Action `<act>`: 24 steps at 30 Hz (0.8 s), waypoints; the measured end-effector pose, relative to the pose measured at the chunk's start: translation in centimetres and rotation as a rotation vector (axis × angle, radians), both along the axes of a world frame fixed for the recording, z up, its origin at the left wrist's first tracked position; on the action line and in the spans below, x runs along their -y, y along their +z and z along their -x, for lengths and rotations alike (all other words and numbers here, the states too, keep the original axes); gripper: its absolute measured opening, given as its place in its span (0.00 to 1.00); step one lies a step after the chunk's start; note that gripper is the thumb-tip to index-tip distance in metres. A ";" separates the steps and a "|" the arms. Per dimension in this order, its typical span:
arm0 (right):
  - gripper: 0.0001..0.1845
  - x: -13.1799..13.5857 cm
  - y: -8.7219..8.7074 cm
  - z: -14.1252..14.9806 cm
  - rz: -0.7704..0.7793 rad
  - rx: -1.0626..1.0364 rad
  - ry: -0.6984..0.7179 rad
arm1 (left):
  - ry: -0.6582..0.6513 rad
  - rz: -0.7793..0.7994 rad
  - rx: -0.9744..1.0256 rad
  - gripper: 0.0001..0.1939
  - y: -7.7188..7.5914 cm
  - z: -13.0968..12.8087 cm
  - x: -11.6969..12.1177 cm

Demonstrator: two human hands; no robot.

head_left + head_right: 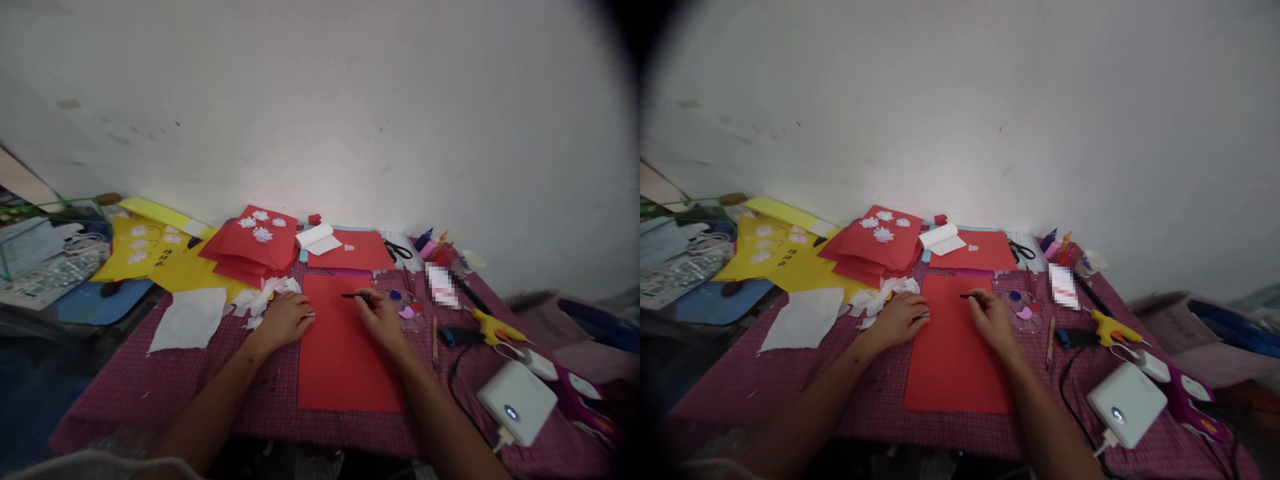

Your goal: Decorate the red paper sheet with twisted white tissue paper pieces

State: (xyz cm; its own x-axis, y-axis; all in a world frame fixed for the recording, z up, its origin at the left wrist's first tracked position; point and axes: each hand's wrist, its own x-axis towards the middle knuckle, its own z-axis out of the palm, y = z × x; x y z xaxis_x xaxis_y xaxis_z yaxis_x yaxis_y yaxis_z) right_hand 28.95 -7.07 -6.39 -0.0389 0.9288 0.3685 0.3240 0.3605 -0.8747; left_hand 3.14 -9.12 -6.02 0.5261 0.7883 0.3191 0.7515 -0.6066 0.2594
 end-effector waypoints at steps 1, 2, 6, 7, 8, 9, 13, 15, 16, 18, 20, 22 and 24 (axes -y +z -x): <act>0.09 0.0 0.1 0.0 0.003 0.001 0.001 | 0.000 -0.001 -0.010 0.09 0.0 0.0 0.0; 0.10 0.1 0.3 0.0 0.005 0.005 0.012 | 0.001 -0.004 -0.018 0.10 0.0 0.0 0.0; 0.13 0.4 1.0 0.2 0.025 0.030 0.077 | 0.002 -0.011 -0.033 0.11 -0.1 0.0 0.0; 0.14 0.5 1.0 0.2 0.027 0.035 0.079 | 0.000 -0.008 -0.034 0.11 -0.1 0.0 0.0; 0.14 0.5 1.0 0.2 0.027 0.039 0.077 | 0.000 -0.003 -0.034 0.11 -0.1 0.0 0.0; 0.13 0.4 0.9 0.1 0.025 0.038 0.071 | 0.000 0.001 -0.032 0.10 -0.1 0.0 0.0; 0.13 0.2 1.1 -0.5 -0.010 -0.056 -0.065 | -0.006 0.017 -0.032 0.10 0.0 0.0 0.0; 0.15 0.2 1.7 -0.9 -0.022 -0.133 -0.162 | -0.010 0.025 -0.040 0.11 0.1 0.0 0.0; 0.16 0.3 2.1 -1.1 -0.024 -0.172 -0.199 | -0.011 0.027 -0.043 0.11 0.1 0.0 0.0; 0.16 0.6 2.9 -1.4 -0.050 -0.213 -0.266 | -0.011 0.027 -0.048 0.11 0.2 0.0 0.0; 0.15 0.7 3.3 -1.6 -0.069 -0.221 -0.323 | -0.009 0.023 -0.050 0.11 0.2 0.0 0.1; 0.12 0.7 3.2 -1.7 -0.067 -0.202 -0.336 | -0.008 0.022 -0.051 0.11 0.1 0.0 0.0; 0.09 0.6 2.7 -1.6 -0.056 -0.152 -0.294 | -0.006 0.022 -0.051 0.12 -0.1 0.0 0.0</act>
State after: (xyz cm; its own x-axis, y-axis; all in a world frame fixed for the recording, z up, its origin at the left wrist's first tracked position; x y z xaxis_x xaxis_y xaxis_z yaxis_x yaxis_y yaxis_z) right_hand 30.56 -7.68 -3.65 0.2874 0.8703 0.4000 0.2887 0.3195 -0.9025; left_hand 3.16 -9.10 -6.11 0.5464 0.7912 0.2747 0.7601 -0.6061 0.2341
